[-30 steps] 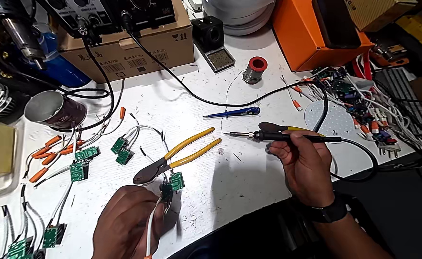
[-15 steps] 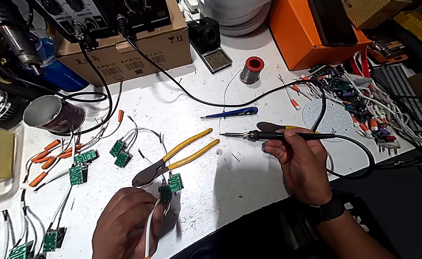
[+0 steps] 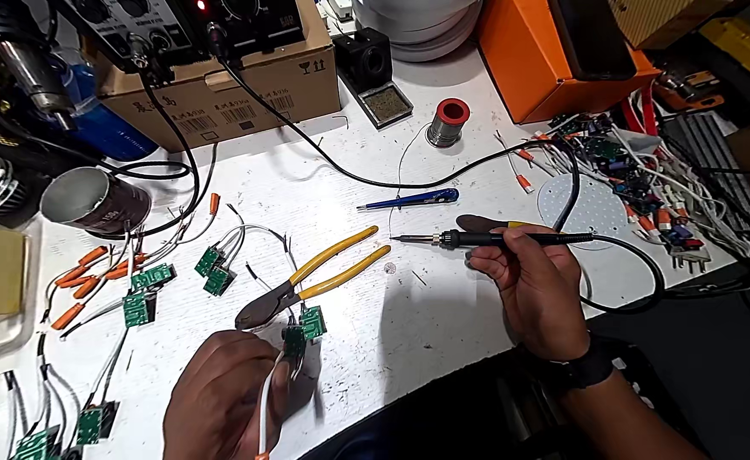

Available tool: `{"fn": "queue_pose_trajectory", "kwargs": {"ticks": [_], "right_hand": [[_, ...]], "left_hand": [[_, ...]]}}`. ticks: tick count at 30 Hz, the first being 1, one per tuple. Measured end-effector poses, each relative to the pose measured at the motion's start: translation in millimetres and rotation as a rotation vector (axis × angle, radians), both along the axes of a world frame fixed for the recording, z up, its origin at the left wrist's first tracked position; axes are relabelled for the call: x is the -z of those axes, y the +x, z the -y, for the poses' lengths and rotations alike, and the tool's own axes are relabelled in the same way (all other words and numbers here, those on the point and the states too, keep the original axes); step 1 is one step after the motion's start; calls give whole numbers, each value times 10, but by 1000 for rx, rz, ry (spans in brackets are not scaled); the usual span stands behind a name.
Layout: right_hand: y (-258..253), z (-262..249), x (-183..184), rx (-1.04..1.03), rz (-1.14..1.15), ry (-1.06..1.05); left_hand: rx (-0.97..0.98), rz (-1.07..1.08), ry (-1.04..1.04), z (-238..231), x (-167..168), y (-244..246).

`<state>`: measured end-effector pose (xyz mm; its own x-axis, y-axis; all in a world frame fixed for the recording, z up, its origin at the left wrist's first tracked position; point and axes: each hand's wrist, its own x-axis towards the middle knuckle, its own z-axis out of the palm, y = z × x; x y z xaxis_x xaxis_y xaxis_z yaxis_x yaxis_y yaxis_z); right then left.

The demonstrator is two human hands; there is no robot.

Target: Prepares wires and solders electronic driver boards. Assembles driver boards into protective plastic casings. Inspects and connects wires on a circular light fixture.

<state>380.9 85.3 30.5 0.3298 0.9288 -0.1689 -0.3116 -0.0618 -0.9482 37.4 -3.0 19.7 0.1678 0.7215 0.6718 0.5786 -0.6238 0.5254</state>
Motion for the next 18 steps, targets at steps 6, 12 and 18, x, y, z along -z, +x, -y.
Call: {"fn": "queue_pose_trajectory", "kwargs": {"ticks": [6,12,18], "right_hand": [[7,-16,-3,2,1,-15],[-1,-19,2,13,7,-14],[4,-19,1,15,12,-14]], "left_hand": [[-1,1,-1,1,-1,2],[0,4,6,6,-6,-4],[-9,7,3,11,0,-3]]}}
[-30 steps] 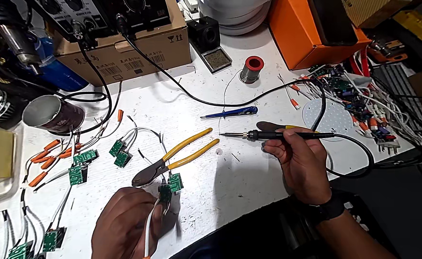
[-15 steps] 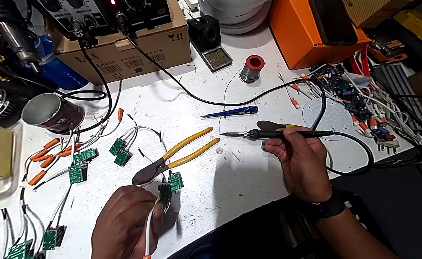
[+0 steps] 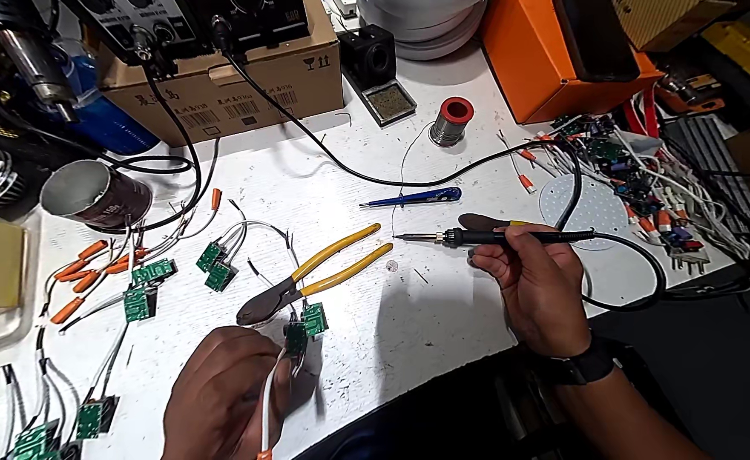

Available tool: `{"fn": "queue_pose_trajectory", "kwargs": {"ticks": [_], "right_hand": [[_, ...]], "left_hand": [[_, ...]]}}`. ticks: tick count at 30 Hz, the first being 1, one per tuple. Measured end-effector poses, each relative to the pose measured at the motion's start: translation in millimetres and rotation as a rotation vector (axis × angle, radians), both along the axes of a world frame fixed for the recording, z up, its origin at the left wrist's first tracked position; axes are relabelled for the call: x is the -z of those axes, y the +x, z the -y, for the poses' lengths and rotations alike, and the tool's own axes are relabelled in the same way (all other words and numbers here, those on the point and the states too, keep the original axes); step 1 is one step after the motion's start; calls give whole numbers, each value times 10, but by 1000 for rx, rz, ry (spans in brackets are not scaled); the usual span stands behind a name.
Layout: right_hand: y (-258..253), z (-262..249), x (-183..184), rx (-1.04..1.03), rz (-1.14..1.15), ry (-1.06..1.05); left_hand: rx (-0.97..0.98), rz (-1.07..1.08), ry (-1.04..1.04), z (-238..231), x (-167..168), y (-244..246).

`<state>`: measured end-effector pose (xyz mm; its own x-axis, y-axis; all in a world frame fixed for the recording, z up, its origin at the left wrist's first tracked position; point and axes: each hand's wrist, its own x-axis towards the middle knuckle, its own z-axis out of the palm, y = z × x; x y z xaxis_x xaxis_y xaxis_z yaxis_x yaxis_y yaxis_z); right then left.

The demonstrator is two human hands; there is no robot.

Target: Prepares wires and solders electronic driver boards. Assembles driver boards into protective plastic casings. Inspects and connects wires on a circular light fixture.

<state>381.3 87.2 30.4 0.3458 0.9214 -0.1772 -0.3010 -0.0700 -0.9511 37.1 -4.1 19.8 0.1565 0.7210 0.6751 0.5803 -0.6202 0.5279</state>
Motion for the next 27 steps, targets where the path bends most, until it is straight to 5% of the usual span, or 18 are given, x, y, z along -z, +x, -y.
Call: {"fn": "queue_pose_trajectory", "kwargs": {"ticks": [27], "right_hand": [[25,16,21,13,-36,42]], "left_hand": [[7,3,-6,13,-18,4]]}}
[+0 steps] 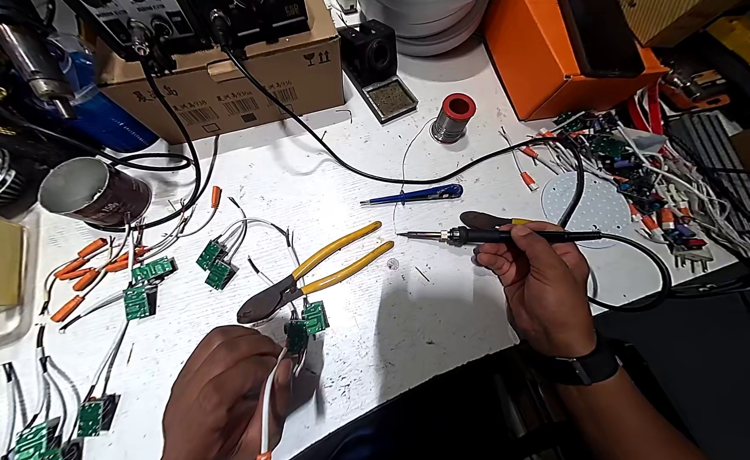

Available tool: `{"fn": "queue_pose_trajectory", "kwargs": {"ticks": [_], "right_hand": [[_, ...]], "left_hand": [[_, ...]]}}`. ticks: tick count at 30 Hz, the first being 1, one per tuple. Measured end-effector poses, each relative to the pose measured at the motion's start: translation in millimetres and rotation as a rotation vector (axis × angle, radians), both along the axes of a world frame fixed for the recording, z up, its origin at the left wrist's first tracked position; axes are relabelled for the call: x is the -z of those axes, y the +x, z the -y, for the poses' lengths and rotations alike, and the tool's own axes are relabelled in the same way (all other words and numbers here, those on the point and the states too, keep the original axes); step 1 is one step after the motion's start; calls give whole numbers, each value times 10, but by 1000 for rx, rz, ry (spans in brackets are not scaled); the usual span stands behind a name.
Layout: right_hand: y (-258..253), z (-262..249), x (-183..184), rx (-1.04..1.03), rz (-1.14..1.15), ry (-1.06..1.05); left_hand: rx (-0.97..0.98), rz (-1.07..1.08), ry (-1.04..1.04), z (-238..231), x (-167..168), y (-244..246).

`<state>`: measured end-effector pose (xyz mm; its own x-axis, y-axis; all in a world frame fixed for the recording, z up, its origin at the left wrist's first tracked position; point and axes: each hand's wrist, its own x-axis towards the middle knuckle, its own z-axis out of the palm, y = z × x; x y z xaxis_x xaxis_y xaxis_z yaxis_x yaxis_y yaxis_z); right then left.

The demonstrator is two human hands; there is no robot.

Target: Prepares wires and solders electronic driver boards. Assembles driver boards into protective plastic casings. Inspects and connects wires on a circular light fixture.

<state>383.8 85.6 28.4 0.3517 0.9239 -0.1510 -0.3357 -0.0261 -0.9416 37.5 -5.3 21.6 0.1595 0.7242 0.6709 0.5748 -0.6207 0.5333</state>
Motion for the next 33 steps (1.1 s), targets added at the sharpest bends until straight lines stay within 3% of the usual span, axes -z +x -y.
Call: {"fn": "queue_pose_trajectory", "kwargs": {"ticks": [15,25,33], "right_hand": [[29,24,4,-18,-43,45],[154,20,77,-75,-143,68],[211,51,126,-148,-193,140]], "left_hand": [[16,-30,-2,14,-14,5],[-56,-348,76,198,-17,28],[54,-427,63,441,86,199]]}}
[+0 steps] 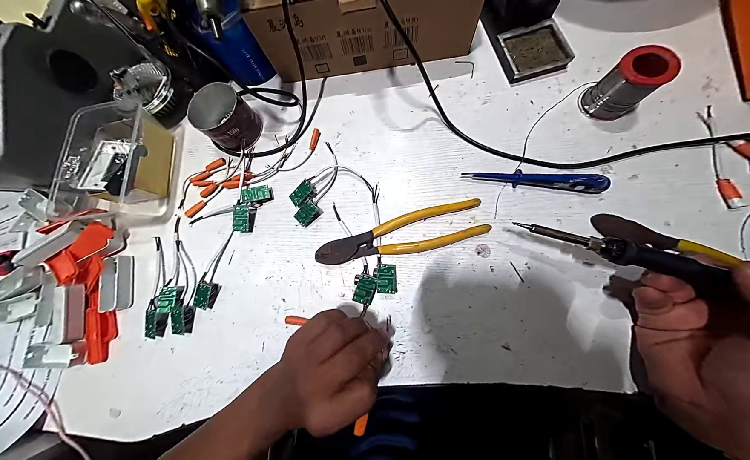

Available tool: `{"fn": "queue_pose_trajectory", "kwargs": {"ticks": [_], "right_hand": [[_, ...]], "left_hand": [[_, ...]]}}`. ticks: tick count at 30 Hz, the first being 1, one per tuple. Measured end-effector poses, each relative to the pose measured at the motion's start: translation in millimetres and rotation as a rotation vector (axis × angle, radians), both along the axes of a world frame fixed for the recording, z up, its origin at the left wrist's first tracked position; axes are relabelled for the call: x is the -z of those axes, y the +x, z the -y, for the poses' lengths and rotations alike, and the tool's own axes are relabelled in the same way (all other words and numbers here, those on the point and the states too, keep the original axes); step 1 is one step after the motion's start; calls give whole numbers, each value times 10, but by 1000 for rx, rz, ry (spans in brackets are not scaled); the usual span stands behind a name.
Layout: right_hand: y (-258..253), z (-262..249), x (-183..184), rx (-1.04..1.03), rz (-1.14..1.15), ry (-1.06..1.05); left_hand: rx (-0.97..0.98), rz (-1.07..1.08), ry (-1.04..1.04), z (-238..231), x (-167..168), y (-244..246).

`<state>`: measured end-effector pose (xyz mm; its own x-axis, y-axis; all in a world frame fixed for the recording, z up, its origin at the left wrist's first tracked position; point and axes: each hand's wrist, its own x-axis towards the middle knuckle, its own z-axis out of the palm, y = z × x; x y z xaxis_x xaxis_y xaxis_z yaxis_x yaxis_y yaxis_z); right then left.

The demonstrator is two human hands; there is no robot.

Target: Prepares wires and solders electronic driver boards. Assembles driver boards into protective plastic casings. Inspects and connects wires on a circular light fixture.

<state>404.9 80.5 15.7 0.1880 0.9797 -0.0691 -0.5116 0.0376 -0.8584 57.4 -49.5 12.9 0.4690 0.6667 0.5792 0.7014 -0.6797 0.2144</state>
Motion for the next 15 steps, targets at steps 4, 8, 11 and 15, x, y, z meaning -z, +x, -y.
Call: {"fn": "queue_pose_trajectory", "kwargs": {"ticks": [4,8,11,15], "right_hand": [[46,2,38,-30,7,21],[72,-4,44,-64,-3,19],[97,-3,65,-79,-14,30],[78,-1,51,-67,-13,27]], "left_hand": [[-7,-44,-21,102,11,15],[-23,-46,-35,159,25,8],[-48,-36,-40,193,22,6],[-65,-25,-29,214,3,13]]}}
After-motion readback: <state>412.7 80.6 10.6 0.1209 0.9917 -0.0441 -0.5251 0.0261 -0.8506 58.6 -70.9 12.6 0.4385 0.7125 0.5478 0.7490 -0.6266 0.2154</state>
